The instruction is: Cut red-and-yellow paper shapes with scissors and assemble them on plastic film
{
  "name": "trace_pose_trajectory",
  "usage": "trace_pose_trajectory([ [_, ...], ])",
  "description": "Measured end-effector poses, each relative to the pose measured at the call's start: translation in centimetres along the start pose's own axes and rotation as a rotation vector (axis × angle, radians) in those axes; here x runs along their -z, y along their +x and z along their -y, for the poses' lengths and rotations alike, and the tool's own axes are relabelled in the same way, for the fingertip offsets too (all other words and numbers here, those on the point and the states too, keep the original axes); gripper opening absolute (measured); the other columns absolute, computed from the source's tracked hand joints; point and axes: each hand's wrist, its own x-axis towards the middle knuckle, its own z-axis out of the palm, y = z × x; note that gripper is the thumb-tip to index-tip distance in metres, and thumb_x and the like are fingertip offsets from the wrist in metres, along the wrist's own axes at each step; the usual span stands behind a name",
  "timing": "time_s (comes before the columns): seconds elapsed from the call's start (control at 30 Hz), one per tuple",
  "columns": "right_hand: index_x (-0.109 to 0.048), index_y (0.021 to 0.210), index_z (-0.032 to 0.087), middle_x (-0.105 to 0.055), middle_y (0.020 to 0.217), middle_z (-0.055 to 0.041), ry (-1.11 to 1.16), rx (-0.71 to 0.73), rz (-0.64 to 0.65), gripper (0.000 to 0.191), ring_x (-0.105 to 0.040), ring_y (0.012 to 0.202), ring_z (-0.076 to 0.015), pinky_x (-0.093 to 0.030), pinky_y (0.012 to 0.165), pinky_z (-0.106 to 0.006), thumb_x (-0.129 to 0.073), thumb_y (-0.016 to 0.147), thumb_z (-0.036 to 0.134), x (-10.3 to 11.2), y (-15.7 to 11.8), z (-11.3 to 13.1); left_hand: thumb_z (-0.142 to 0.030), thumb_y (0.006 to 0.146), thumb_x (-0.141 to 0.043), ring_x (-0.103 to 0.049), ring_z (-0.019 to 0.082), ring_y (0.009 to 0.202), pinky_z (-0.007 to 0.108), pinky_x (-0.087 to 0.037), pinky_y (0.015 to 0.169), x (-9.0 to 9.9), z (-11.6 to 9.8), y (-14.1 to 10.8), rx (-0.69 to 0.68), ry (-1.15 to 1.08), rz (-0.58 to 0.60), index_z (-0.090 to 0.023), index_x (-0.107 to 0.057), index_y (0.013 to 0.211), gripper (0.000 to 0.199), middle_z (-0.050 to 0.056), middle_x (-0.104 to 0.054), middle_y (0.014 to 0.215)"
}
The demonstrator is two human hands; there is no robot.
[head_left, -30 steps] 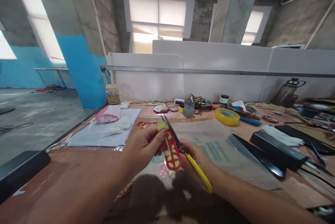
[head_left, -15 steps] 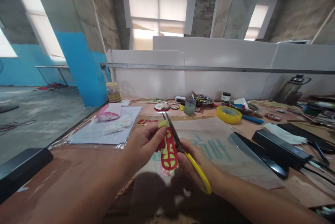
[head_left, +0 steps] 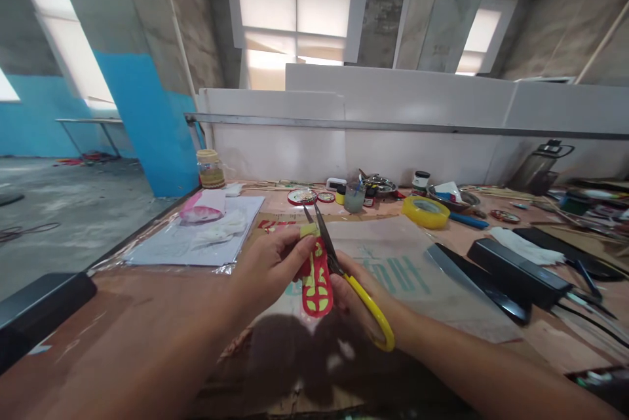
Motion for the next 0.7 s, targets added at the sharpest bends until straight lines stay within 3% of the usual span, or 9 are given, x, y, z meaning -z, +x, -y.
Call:
trace_pose_trajectory([
  [0.4, -0.059, 0.112, 0.021, -0.054, 0.078, -0.0014, -0.058, -0.059, -0.006, 0.037, -0.048, 0.069, -0.0155, -0.043, 0.061, -0.026, -0.046, 0.098, 0.053, 0.1, -0.21, 0.58, -0.043, 0.097, -0.045, -0.052, 0.012, 0.056, 0.021, -0.041, 0.05, 0.02, -0.27, 0.03, -0.039, 0.076, -0.002, -0.018, -0.055, 0.07, 0.038, -0.002, -0.053, 0.06],
  [0.7, -0.06, 0.107, 0.019, -0.056, 0.081, -0.001, -0.042, -0.053, -0.016, 0.033, -0.048, 0.071, -0.0153, -0.042, 0.065, -0.027, -0.05, 0.098, 0.049, 0.24, -0.34, 0.05, -0.043, 0.097, -0.044, -0.052, 0.012, 0.053, 0.022, -0.039, 0.049, 0.05, -0.42, 0.02, -0.045, 0.098, -0.006, -0.019, -0.055, 0.067, 0.04, -0.003, -0.053, 0.057],
])
